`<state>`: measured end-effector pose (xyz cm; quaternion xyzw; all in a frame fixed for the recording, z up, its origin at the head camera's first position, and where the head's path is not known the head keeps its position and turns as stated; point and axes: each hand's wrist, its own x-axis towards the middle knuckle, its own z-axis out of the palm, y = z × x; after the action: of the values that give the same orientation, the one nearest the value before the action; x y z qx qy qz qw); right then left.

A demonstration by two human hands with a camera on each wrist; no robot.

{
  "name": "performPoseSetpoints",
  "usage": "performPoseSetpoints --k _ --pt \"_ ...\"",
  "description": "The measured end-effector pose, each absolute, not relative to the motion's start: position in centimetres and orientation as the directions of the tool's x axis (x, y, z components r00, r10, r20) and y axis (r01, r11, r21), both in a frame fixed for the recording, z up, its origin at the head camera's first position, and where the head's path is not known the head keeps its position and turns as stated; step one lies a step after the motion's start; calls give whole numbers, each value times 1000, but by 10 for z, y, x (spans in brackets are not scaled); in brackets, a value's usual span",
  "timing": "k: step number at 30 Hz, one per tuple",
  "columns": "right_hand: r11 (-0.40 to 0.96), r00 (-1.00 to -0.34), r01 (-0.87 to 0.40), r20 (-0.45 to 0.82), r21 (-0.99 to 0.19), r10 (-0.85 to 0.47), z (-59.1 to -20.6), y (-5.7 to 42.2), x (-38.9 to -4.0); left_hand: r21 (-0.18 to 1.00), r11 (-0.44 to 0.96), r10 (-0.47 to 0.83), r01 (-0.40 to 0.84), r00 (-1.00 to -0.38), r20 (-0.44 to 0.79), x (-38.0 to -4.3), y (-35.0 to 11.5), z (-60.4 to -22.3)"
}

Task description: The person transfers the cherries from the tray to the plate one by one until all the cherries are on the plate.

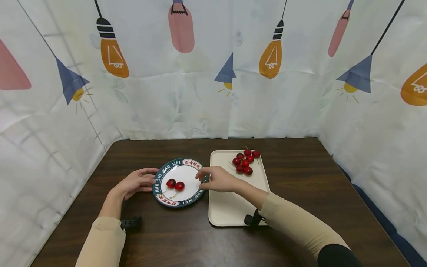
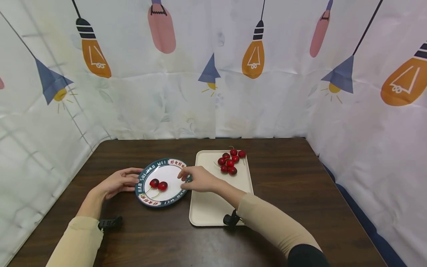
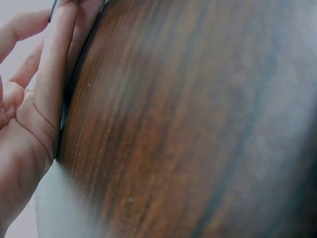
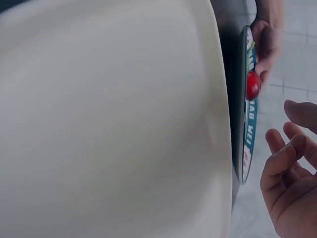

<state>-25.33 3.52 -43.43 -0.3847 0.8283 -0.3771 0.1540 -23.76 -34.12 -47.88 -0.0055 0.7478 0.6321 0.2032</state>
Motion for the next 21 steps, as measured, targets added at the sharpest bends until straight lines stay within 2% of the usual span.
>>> performPoseSetpoints --k 21 --pt "488 -748 -473 43 -734 -662 -437 107 -249 943 200 241 -265 -920 -310 -238 -343 -480"
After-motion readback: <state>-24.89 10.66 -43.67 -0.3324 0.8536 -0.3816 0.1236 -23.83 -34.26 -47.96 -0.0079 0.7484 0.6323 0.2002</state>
